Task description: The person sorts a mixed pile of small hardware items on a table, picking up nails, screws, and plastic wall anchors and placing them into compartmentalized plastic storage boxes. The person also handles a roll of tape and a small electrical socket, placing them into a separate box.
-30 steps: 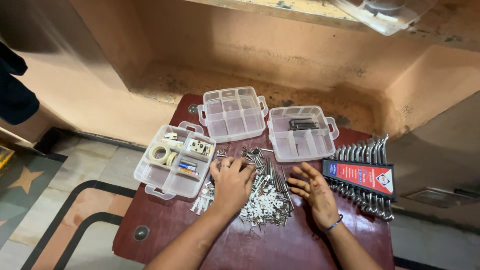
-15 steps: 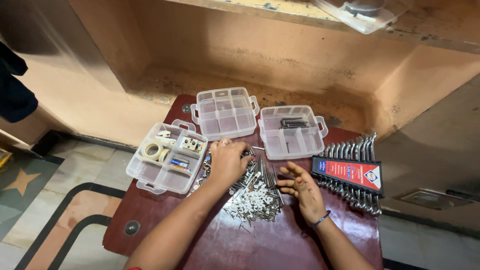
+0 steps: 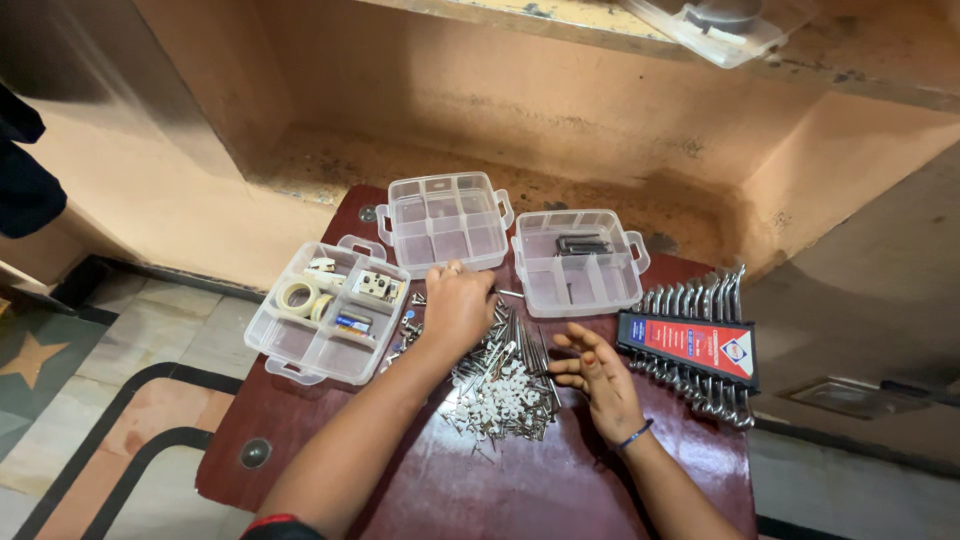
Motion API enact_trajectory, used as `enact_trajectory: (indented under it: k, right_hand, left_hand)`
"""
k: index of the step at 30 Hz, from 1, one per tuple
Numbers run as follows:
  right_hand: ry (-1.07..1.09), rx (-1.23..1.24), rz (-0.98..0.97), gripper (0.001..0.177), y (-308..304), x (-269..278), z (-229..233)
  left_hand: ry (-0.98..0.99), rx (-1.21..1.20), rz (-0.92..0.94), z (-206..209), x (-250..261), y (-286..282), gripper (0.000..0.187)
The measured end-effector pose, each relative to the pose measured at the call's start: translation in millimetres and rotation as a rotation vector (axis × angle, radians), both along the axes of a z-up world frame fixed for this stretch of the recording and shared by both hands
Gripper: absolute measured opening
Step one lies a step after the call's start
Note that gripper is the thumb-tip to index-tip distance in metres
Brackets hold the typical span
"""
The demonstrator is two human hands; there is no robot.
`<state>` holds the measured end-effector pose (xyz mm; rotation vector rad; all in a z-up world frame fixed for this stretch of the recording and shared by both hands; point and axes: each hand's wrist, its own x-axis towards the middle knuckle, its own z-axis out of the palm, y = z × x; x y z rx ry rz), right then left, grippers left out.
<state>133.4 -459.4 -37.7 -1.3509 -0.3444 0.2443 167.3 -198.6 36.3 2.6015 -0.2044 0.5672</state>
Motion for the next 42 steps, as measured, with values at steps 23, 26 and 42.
enact_trajectory:
  k: [23,26,42]
  right_hand:
    - [-0.84,-0.545,-0.208,0.026,16.8,-52.1,78.6]
    - [-0.878,-0.51,-0.194,0.026,18.6,-53.5,77.9]
    - [-0.932,-0.51,-0.148,0.031,17.4,-50.2,82.6]
  left_hand:
    - [0.436,-1.365,-0.515,-62.1,-92.6,-41.9,0.03]
    - [0.243,-1.241,-0.663,-59.4,-95.5,-39.7,0.029]
    - [0.33,-1.226,-0.61,-63.5,-97.5,-40.8,0.033]
